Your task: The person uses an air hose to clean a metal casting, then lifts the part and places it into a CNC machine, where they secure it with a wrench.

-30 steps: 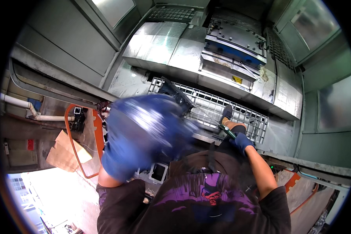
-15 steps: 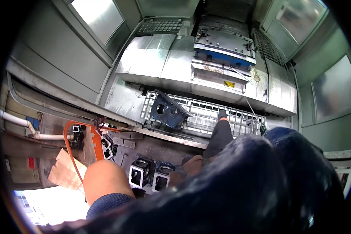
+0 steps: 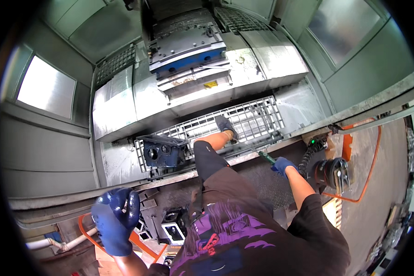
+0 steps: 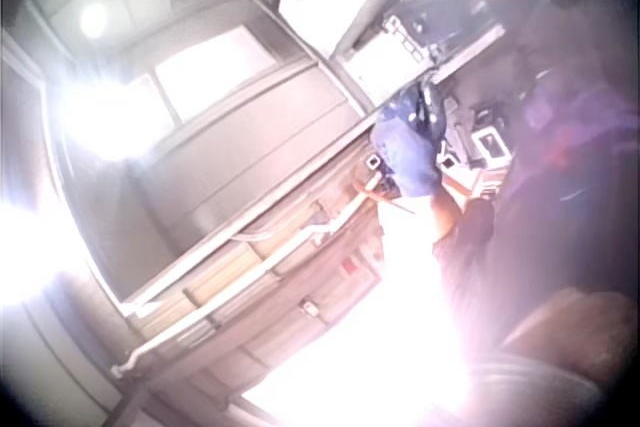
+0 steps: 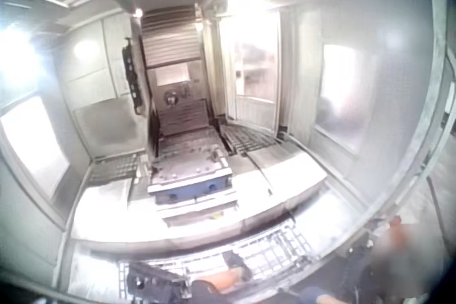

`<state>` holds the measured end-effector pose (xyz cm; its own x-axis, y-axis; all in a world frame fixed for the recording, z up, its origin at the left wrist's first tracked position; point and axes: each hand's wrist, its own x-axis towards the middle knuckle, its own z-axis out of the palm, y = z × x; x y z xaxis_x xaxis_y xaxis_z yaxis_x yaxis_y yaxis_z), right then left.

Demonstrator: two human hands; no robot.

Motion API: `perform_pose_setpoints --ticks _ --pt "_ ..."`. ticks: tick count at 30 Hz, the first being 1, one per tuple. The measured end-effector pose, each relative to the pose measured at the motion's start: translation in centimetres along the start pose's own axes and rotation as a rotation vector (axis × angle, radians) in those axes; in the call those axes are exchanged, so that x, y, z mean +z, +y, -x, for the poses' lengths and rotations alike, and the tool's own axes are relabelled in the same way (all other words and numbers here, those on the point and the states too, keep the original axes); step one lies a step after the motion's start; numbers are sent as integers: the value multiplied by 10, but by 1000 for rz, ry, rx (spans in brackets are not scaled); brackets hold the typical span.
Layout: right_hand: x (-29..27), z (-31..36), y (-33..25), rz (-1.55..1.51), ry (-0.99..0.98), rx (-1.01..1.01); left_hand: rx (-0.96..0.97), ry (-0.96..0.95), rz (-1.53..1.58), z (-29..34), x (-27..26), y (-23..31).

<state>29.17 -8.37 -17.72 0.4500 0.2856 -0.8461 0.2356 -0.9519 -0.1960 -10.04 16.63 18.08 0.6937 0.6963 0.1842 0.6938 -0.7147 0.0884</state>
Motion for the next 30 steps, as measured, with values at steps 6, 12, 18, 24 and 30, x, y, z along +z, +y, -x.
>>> perform_pose_setpoints --ticks 6,12,18,24,30 --pt "15 -16 24 140 94 42 -407 -248 233 88 96 -36" --pt "20 -27 0 202 122 71 -460 -326 425 133 175 -33" --pt "26 -42 -24 153 154 113 -741 -433 691 160 235 -28" --pt "33 -61 -23 128 194 106 -870 -544 736 230 288 -38" --pt "30 -78 -42 170 207 99 -1154 -722 811 348 351 -61"
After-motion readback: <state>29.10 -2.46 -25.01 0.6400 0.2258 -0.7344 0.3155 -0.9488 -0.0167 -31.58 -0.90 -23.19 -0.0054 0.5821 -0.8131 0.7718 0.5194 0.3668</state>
